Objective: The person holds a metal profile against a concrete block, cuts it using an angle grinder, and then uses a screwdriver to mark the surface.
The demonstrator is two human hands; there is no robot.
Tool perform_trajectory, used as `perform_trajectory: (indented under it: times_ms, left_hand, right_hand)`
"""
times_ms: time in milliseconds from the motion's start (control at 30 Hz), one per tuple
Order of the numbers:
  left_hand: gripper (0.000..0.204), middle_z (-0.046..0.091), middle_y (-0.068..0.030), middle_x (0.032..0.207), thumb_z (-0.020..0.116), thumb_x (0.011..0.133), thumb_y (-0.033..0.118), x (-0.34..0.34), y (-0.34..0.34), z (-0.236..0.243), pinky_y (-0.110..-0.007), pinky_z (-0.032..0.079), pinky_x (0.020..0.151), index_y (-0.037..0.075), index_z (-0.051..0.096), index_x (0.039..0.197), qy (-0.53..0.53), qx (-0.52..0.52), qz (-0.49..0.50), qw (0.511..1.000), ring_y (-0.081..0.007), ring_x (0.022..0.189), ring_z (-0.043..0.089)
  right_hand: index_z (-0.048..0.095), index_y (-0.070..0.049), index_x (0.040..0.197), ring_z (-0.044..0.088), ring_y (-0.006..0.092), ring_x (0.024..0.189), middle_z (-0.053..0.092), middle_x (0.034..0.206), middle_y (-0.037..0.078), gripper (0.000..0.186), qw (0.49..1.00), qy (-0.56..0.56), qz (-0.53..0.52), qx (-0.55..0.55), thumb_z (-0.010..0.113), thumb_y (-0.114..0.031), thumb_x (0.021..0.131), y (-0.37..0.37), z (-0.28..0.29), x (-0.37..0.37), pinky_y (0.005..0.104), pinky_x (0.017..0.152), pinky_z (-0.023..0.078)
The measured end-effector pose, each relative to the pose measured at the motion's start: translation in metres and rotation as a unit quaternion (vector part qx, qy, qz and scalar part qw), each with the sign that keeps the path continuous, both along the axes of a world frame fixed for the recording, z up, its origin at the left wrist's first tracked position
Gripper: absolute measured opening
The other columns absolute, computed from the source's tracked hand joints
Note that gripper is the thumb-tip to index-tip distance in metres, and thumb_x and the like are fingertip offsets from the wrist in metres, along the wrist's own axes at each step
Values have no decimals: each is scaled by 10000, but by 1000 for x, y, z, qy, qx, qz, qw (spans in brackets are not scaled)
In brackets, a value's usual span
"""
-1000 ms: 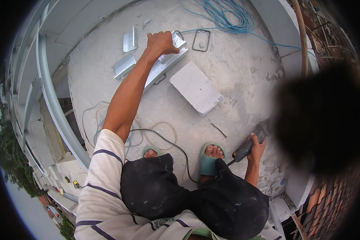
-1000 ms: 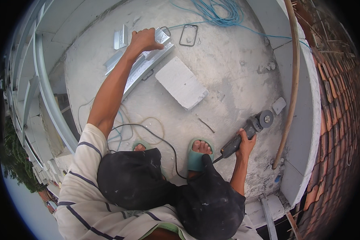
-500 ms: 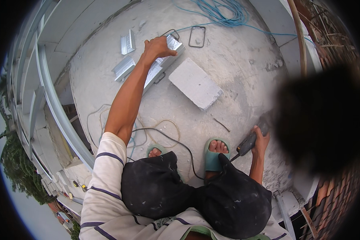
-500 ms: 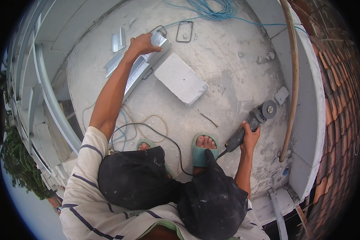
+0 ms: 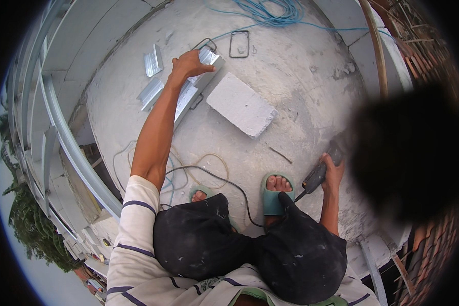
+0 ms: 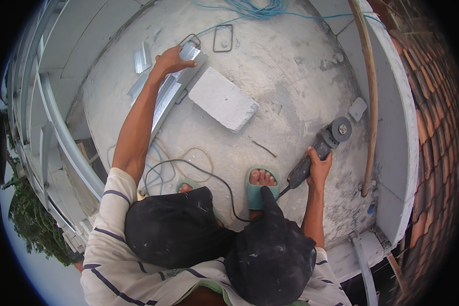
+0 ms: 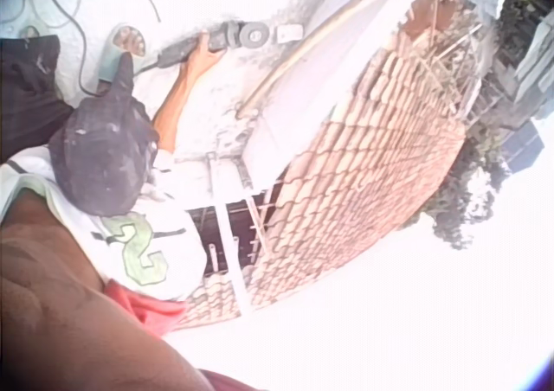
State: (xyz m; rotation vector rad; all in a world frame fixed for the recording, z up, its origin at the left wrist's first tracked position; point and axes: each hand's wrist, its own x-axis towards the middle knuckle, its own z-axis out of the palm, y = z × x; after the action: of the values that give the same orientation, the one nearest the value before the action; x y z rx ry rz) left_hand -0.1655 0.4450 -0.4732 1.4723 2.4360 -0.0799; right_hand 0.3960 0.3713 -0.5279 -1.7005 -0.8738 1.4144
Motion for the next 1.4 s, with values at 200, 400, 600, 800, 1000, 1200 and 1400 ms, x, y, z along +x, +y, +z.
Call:
perform_trajectory:
  times_ms: [200,400,600,800,1000,1200,1400]
  left_hand:
    - [1093,645,-232,1441,866,676,660,-4,0,1,-564,412,1122,1,565,1495,-10,-41,28,999,-366,1349,611]
    - [1055,681,-238,1383,876,681,610,-4,-4,2,-560,409,1068,-18,578,1475,-24,-8,30,999,-359,1303,640]
    - [1070,676,-235,1392,876,671,627,-3,-1,1,-537,412,1069,-15,580,1474,-16,-15,21,1000,-356,1302,642]
    - [1126,590,-264,1495,856,679,680,0,0,10,-520,438,1158,-23,550,1504,-15,-56,36,998,-383,1381,589]
    - [1332,545,-303,1520,915,589,680,-4,-22,15,-503,421,1197,-35,403,1589,-48,-26,62,997,-444,1420,535]
    - [1391,495,-293,1571,984,536,619,-32,-115,13,-486,402,1216,-43,373,1596,-83,-102,92,987,-413,1469,488]
    - [1314,511,-244,1570,1012,572,440,-19,-203,-22,-552,416,1149,53,332,1628,-74,-78,98,989,-403,1431,520]
  right_hand:
    - [584,-24,1205,635,161,805,662,959,60,445,1000,-2,-5,-1,821,-114,839,-1,1,-1,331,735,512]
    - [583,-33,1221,623,152,830,658,978,50,466,1000,6,-12,1,827,-119,834,-3,3,-2,331,756,510]
    - [578,-35,1239,609,150,846,647,996,46,473,1000,-10,-11,8,820,-126,843,-4,0,-1,333,778,505]
    - [573,-33,1256,603,153,869,642,1025,47,491,1000,-9,-15,-2,819,-126,841,-4,5,-3,336,791,504]
    - [572,-28,1250,602,151,854,641,1028,56,507,1000,-28,-11,-3,836,-137,831,-5,5,-2,337,767,507]
    - [575,-28,1240,602,143,839,646,1008,55,504,1000,-9,-16,-17,839,-140,826,-7,-2,1,330,763,507]
    - [576,-31,1237,639,159,817,670,964,62,493,999,3,-14,-37,838,-129,832,-9,-20,13,331,752,514]
